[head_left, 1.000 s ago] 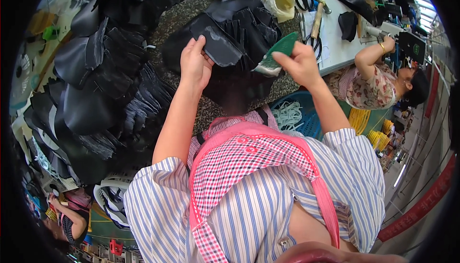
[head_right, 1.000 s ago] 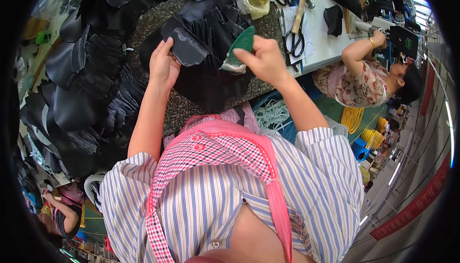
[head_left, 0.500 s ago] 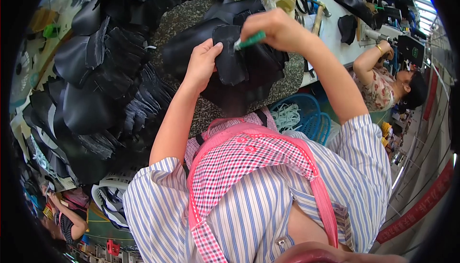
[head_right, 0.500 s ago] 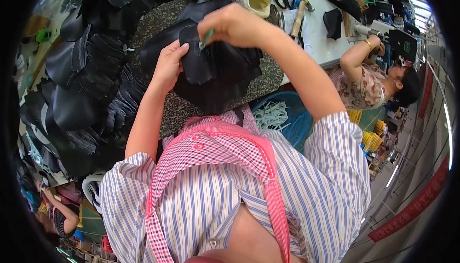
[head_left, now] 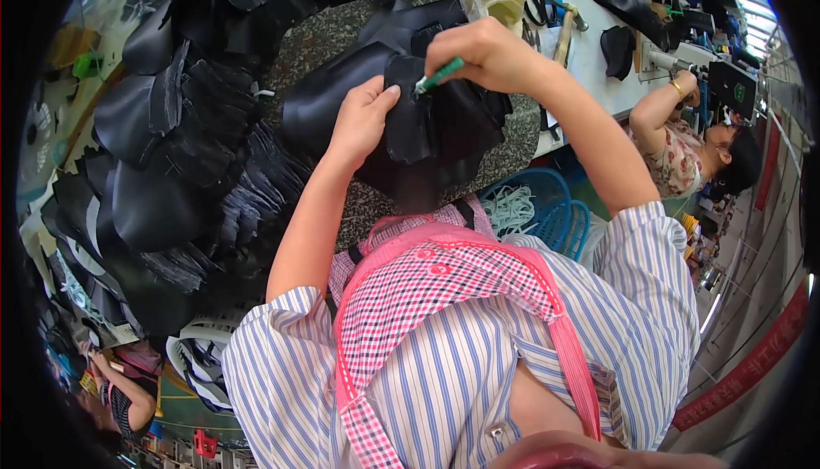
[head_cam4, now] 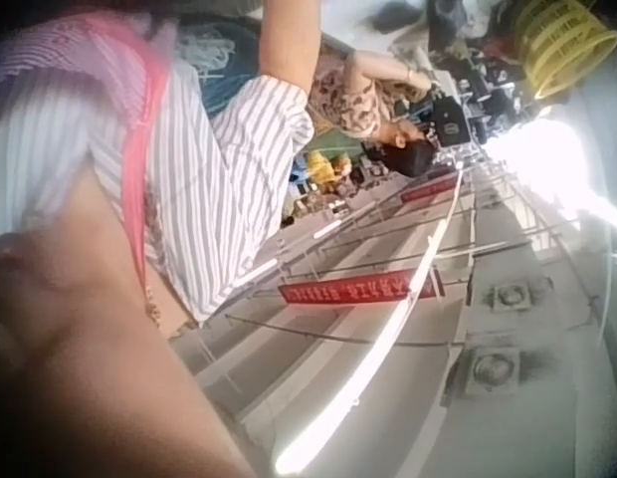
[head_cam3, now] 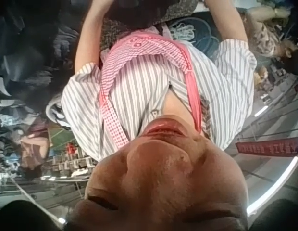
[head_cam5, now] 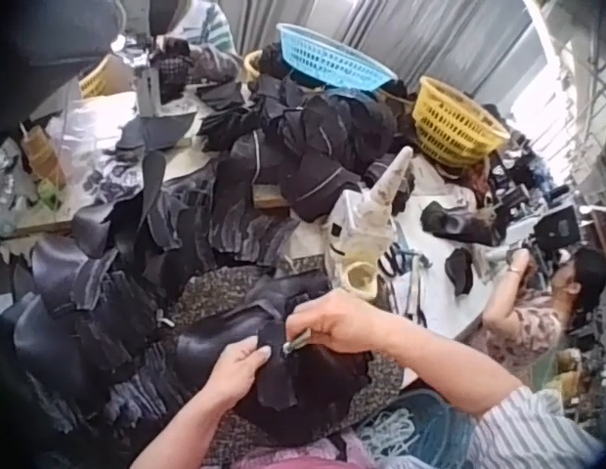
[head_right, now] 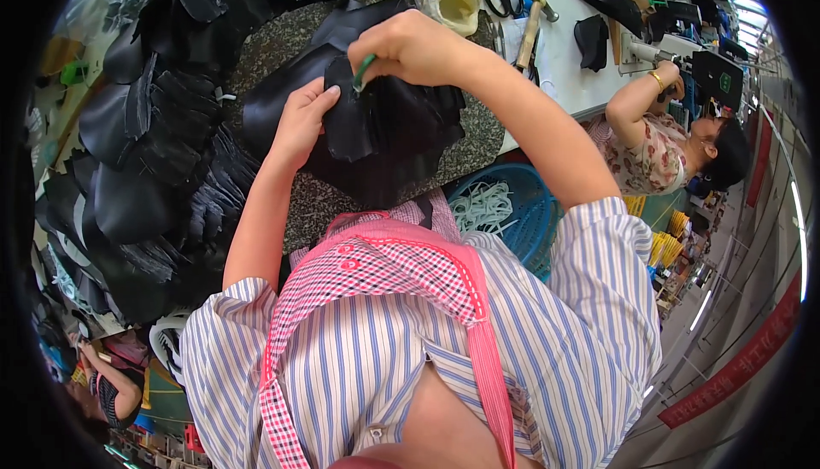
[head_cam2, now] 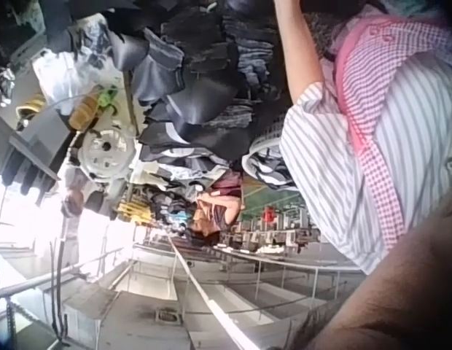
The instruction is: Applying glue to black leather shoe components using a hand brush at a factory workstation.
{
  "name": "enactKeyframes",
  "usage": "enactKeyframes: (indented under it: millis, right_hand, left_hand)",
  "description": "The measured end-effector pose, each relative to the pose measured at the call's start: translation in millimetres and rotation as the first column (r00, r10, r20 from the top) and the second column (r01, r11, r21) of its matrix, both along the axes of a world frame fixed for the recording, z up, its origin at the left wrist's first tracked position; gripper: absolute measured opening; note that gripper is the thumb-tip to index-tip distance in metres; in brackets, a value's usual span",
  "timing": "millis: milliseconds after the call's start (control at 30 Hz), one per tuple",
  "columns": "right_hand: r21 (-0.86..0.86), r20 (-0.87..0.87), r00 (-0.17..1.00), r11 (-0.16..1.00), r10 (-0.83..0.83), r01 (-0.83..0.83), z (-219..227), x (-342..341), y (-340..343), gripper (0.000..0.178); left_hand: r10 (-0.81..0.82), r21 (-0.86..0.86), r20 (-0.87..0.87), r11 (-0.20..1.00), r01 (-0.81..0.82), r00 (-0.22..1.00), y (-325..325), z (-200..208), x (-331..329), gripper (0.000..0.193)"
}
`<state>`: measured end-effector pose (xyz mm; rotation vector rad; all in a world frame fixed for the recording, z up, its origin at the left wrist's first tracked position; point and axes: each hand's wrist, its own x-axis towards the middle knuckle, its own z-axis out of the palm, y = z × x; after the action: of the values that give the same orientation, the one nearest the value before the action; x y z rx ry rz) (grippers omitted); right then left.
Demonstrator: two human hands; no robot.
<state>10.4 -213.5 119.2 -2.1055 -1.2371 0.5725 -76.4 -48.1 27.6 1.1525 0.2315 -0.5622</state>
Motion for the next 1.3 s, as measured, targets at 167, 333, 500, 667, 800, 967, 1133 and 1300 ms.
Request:
enactKeyframes:
  millis: [167,333,500,667,800,967,1133,1300]
  right_hand:
    - [0.153,-0.186,0.909,0.903,-0.372,0.401,6,19,-33,0.021]
    - [0.242,0.130,0.942,0.931,-0.308,0.272,-14,13,-13,0.017]
    - [0.305,-0.029,0.726,0.686,-0.687,0.661,11,19,-67,0.008]
    - [0.302,-0.351,0.505,0.416,-0.789,0.858,-10,-7,-97,0.013]
    - [0.319,-0.483,0.463,0.343,-0.743,0.884,-15,-17,-90,0.013]
    - [0.297,-0.466,0.470,0.368,-0.750,0.881,-27,-17,-87,0.012]
    - [0.348,-0.481,0.502,0.369,-0.718,0.862,-20,-22,-79,0.012]
    - [0.343,-0.493,0.460,0.321,-0.738,0.883,-22,-29,-88,0.011]
  left_hand:
    - [0.018,-0.106,-0.092,0.994,-0.027,0.996,6,6,-2,0.018]
    - [-0.008,-0.086,-0.087,0.996,0.001,0.996,15,16,2,0.018]
    - [0.257,-0.025,0.081,0.966,-0.256,0.963,73,70,10,0.017]
    - [0.402,0.346,0.666,0.580,-0.738,0.628,145,146,43,0.019]
    - [0.376,0.282,0.819,0.393,-0.875,0.433,169,177,50,0.017]
    - [-0.190,0.611,0.780,0.030,-0.791,0.596,140,164,83,0.023]
    - [-0.290,0.763,0.571,-0.156,-0.627,0.768,149,46,123,0.022]
    - [0.041,0.767,0.624,0.160,-0.622,0.780,151,30,124,0.044]
